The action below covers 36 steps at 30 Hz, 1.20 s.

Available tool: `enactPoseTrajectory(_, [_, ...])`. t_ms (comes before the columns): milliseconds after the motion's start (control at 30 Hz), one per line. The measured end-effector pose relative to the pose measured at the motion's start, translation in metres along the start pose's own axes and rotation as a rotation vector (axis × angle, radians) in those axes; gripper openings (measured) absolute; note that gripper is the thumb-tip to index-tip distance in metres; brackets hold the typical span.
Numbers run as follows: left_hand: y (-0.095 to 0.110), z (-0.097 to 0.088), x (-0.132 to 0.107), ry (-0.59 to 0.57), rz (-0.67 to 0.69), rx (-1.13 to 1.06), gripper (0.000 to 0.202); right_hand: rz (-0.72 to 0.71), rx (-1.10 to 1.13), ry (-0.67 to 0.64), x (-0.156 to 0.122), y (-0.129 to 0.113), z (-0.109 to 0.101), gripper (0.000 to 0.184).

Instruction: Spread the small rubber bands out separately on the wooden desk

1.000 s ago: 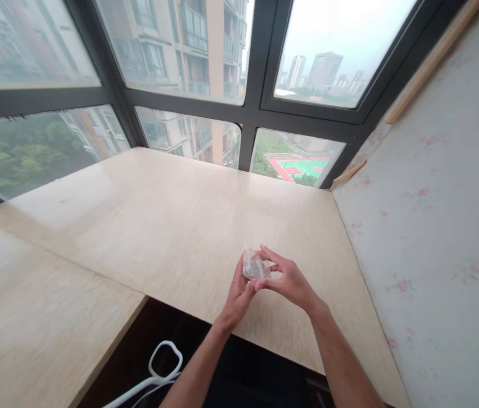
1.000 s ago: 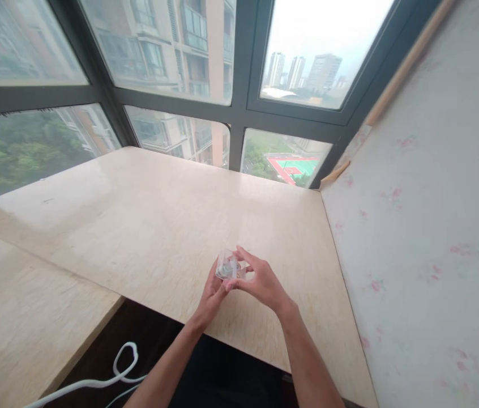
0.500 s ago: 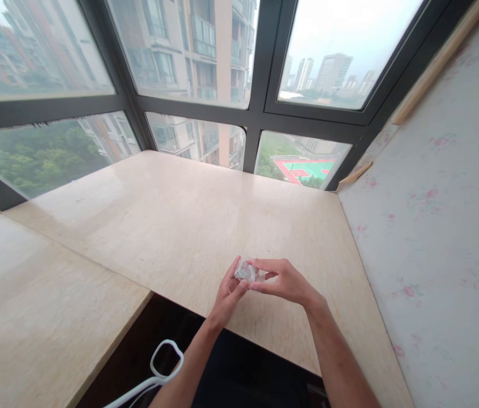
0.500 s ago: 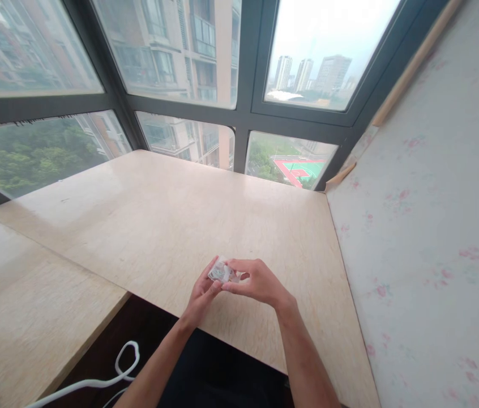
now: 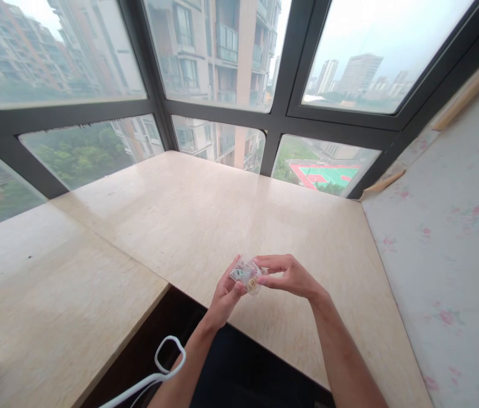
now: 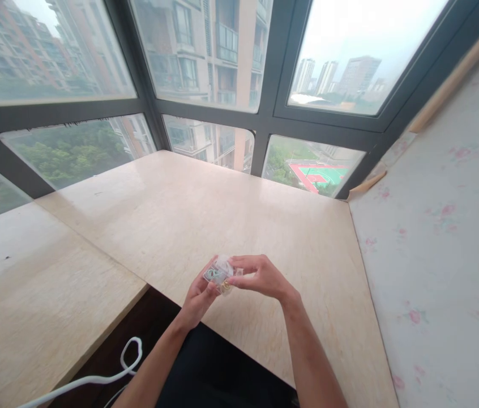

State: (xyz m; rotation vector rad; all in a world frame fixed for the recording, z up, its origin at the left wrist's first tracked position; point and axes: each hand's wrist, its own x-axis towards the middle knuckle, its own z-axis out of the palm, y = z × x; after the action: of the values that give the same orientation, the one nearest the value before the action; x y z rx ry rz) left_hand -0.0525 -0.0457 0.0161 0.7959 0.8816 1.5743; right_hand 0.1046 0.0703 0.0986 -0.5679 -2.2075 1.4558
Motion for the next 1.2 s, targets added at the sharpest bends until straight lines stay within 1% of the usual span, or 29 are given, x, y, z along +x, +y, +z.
enactPoseTrajectory(100, [0.009, -0.003, -0.002, 0.02, 0.036, -0.091, 0.076, -0.019, 0.085, 0.098, 0.003, 0.01, 0.0, 0.044])
enactPoseTrajectory(167, [0.019, -0.007, -0.002, 0.044, 0.066, -0.144, 0.068, 0.002, 0.12, 0.179, 0.004, 0.021, -0.001, 0.046])
enactPoseTrajectory(267, [0.035, -0.019, -0.002, 0.154, 0.104, -0.18, 0.056, 0.062, 0.075, 0.286, -0.001, 0.046, -0.004, 0.049])
enactPoseTrajectory(333, [0.048, -0.032, 0.002, 0.254, 0.132, -0.214, 0.053, 0.114, 0.003, 0.329, -0.008, 0.066, -0.006, 0.049])
enactPoseTrajectory(433, [0.067, -0.054, 0.014, 0.366, 0.205, -0.326, 0.05, 0.173, -0.048, 0.33, -0.02, 0.093, -0.006, 0.05])
enactPoseTrajectory(533, [0.085, -0.08, 0.036, 0.463, 0.298, -0.374, 0.045, 0.178, -0.057, 0.332, -0.027, 0.106, -0.004, 0.051])
enactPoseTrajectory(600, [0.094, -0.097, 0.054, 0.55, 0.33, -0.291, 0.044, 0.174, -0.087, 0.348, -0.028, 0.107, -0.002, 0.05])
enactPoseTrajectory(633, [0.098, -0.105, 0.064, 0.612, 0.337, -0.207, 0.045, 0.168, -0.112, 0.355, -0.028, 0.106, -0.001, 0.05])
enactPoseTrajectory(700, [0.104, -0.119, 0.084, 0.752, 0.35, 0.06, 0.047, 0.151, -0.166, 0.359, -0.027, 0.103, 0.002, 0.049])
enactPoseTrajectory(733, [0.106, -0.125, 0.093, 0.803, 0.359, 0.238, 0.05, 0.144, -0.187, 0.356, -0.027, 0.101, 0.002, 0.049])
enactPoseTrajectory(767, [0.107, -0.131, 0.101, 0.826, 0.349, 0.425, 0.053, 0.138, -0.204, 0.353, -0.027, 0.1, 0.003, 0.049])
enactPoseTrajectory(800, [0.107, -0.135, 0.108, 0.82, 0.322, 0.609, 0.056, 0.136, -0.215, 0.35, -0.027, 0.099, 0.003, 0.048])
enactPoseTrajectory(833, [0.106, -0.14, 0.113, 0.785, 0.277, 0.78, 0.056, 0.134, -0.223, 0.349, -0.027, 0.098, 0.003, 0.047])
enactPoseTrajectory(900, [0.105, -0.147, 0.12, 0.659, 0.172, 1.046, 0.051, 0.128, -0.231, 0.348, -0.027, 0.098, 0.003, 0.046])
enactPoseTrajectory(933, [0.104, -0.149, 0.122, 0.594, 0.131, 1.132, 0.048, 0.123, -0.235, 0.345, -0.027, 0.098, 0.003, 0.046])
enactPoseTrajectory(967, [0.103, -0.151, 0.123, 0.551, 0.105, 1.183, 0.045, 0.117, -0.24, 0.342, -0.027, 0.098, 0.003, 0.045])
enactPoseTrajectory(1033, [0.104, -0.153, 0.123, 0.534, 0.09, 1.19, 0.045, 0.102, -0.254, 0.335, -0.027, 0.098, 0.003, 0.044])
enactPoseTrajectory(1133, [0.108, -0.151, 0.122, 0.607, 0.084, 1.069, 0.052, 0.084, -0.273, 0.326, -0.027, 0.1, 0.004, 0.043])
enactPoseTrajectory(1200, [0.113, -0.147, 0.121, 0.656, 0.105, 0.976, 0.057, 0.073, -0.292, 0.321, -0.028, 0.102, 0.005, 0.044])
